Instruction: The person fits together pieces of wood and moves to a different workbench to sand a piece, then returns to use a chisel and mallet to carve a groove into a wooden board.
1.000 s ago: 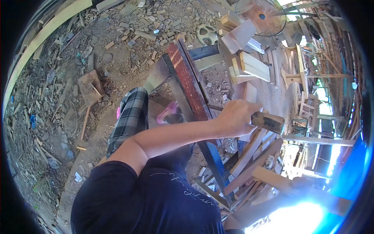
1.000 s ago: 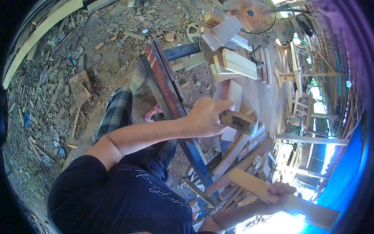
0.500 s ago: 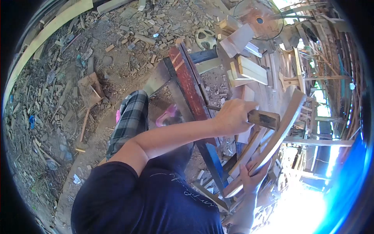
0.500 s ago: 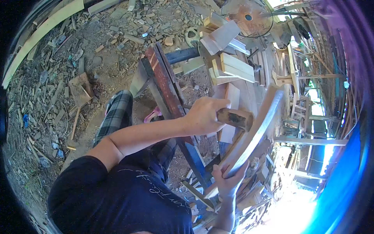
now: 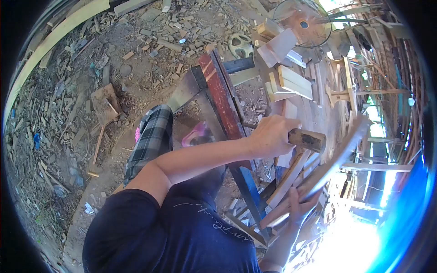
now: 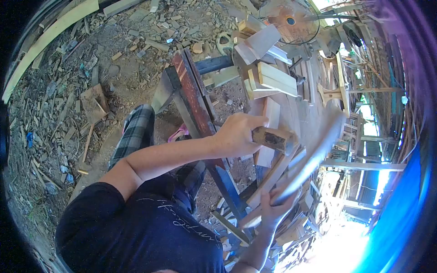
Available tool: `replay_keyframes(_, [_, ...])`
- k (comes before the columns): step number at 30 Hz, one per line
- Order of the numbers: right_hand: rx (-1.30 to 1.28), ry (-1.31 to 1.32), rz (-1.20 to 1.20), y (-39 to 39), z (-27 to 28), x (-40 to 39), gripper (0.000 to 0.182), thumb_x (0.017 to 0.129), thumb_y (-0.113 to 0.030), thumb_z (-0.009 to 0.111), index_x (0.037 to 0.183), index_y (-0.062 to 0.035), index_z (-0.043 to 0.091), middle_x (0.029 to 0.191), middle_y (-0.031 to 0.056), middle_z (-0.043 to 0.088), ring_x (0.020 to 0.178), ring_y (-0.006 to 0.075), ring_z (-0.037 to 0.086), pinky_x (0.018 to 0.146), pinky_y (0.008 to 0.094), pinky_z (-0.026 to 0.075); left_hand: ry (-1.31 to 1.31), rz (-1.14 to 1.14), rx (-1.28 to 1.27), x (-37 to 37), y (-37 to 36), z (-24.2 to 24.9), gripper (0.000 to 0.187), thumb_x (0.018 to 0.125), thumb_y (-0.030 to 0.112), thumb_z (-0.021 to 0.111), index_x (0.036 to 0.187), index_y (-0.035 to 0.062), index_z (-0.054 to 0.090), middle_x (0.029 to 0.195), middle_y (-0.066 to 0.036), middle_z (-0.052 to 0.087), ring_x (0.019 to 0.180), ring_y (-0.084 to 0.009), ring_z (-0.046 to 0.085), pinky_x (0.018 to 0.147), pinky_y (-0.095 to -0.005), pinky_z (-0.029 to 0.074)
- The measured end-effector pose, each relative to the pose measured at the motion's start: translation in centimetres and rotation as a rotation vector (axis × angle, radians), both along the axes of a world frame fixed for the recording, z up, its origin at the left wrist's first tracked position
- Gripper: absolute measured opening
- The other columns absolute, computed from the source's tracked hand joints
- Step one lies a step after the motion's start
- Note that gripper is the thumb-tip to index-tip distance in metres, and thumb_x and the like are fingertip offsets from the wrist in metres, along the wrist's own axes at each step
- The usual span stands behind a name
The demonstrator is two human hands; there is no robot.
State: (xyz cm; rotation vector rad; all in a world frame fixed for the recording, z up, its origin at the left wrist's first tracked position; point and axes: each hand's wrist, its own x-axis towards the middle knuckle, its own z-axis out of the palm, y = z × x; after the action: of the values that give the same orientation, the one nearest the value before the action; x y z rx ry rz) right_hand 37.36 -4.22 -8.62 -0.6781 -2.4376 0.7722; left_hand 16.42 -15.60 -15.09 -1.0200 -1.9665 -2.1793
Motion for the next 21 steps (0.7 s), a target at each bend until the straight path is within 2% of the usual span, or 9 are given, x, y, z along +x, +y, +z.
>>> replay_keyframes(1, [-0.004, -0.004, -0.007, 1.0, -0.3, 0.9, 0.068, 0.073, -0.009, 0.074, 0.130, 0.0043, 0.038, 0.094, 0.0073, 0.056, 0.074, 0.0091, 0.056, 0.063, 0.0223, 0.047, 0.009, 0.020, 0.030, 0.1, 0.1, -0.1, 0.029, 0.064, 0.013, 0.075, 0.089, 0.0052, 0.063, 0.073, -0.018, 0.063, 0.074, -0.0390, 0.063, 0.065, -0.0455, 0.050])
replay_keyframes(3, [-0.083, 0.331, 0.072, 3.4, -1.4, 2.9, 0.064, 0.072, -0.008, 0.072, 0.127, 0.0034, 0.041, 0.091, 0.0055, 0.053, 0.070, 0.0087, 0.052, 0.059, 0.0216, 0.043, 0.007, -0.003, 0.007, 0.1, 0.2, 0.1, 0.028, 0.064, 0.013, 0.075, 0.088, 0.0051, 0.062, 0.072, -0.018, 0.063, 0.074, -0.0391, 0.063, 0.065, -0.0456, 0.050])
replay_keyframes(4, [-0.103, 0.472, -0.044, 1.6, -0.1, 2.0, 0.058, 0.073, -0.008, 0.071, 0.123, 0.0038, 0.043, 0.086, 0.0062, 0.054, 0.065, 0.0090, 0.051, 0.055, 0.0211, 0.042, 0.001, -0.016, -0.015, 0.0, 0.1, 0.2, 0.027, 0.064, 0.013, 0.075, 0.087, 0.0050, 0.062, 0.072, -0.018, 0.063, 0.074, -0.0392, 0.063, 0.064, -0.0456, 0.049])
replay_keyframes(8, [-0.328, 0.680, -0.078, 1.6, 1.1, 1.7, 0.056, 0.075, -0.010, 0.071, 0.122, 0.0041, 0.044, 0.080, 0.0064, 0.054, 0.060, 0.0099, 0.051, 0.052, 0.0228, 0.043, 0.007, 0.004, -0.022, 0.1, 0.3, 0.2, 0.025, 0.065, 0.012, 0.075, 0.086, 0.0051, 0.062, 0.072, -0.018, 0.063, 0.074, -0.0393, 0.063, 0.064, -0.0456, 0.049])
replay_keyframes(11, [-0.173, -0.111, -0.023, -2.1, -0.4, -0.5, 0.048, 0.073, -0.009, 0.074, 0.112, 0.0033, 0.048, 0.075, 0.0045, 0.053, 0.064, 0.0096, 0.052, 0.060, 0.0249, 0.046, 0.015, -0.002, 0.020, 0.1, 0.0, 0.6, 0.027, 0.065, 0.008, 0.070, 0.091, 0.0046, 0.065, 0.074, -0.019, 0.064, 0.076, -0.0402, 0.063, 0.069, -0.0481, 0.050])
replay_keyframes(13, [0.192, -0.028, 0.034, 1.6, -2.0, 0.5, 0.078, 0.073, -0.001, 0.072, 0.139, 0.0030, 0.032, 0.085, 0.0021, 0.052, 0.073, 0.0095, 0.052, 0.063, 0.0226, 0.045, -0.001, -0.019, -0.038, 0.0, -0.1, 0.5, 0.030, 0.065, 0.008, 0.070, 0.094, 0.0038, 0.065, 0.077, -0.019, 0.065, 0.078, -0.0396, 0.064, 0.071, -0.0475, 0.050])
replay_keyframes(15, [0.029, -0.005, -0.007, 1.0, -0.6, 1.0, 0.070, 0.074, -0.004, 0.072, 0.134, 0.0025, 0.036, 0.085, 0.0042, 0.051, 0.067, 0.0099, 0.052, 0.061, 0.0241, 0.046, -0.014, 0.006, -0.029, 0.2, 0.1, 0.3, 0.030, 0.066, 0.009, 0.071, 0.095, 0.0039, 0.065, 0.078, -0.019, 0.066, 0.078, -0.0393, 0.064, 0.071, -0.0473, 0.050])
replay_keyframes(19, [-0.103, 0.493, -0.063, 2.2, -0.2, 1.6, 0.047, 0.075, -0.015, 0.072, 0.112, -0.0015, 0.048, 0.074, 0.0036, 0.050, 0.063, 0.0085, 0.052, 0.061, 0.0248, 0.047, -0.032, -0.011, -0.048, 0.2, 0.2, 0.4, 0.030, 0.066, 0.010, 0.071, 0.096, 0.0048, 0.065, 0.079, -0.019, 0.066, 0.079, -0.0389, 0.065, 0.071, -0.0469, 0.050])
replay_keyframes(21, [-0.345, 0.746, -0.066, 1.9, 0.0, 1.4, 0.048, 0.074, -0.017, 0.073, 0.113, -0.0032, 0.050, 0.075, 0.0046, 0.052, 0.065, 0.0101, 0.053, 0.062, 0.0261, 0.048, 0.000, 0.029, -0.012, 0.2, 0.5, 0.2, 0.024, 0.067, 0.010, 0.072, 0.089, 0.0048, 0.063, 0.072, -0.018, 0.063, 0.072, -0.0384, 0.064, 0.065, -0.0449, 0.049])
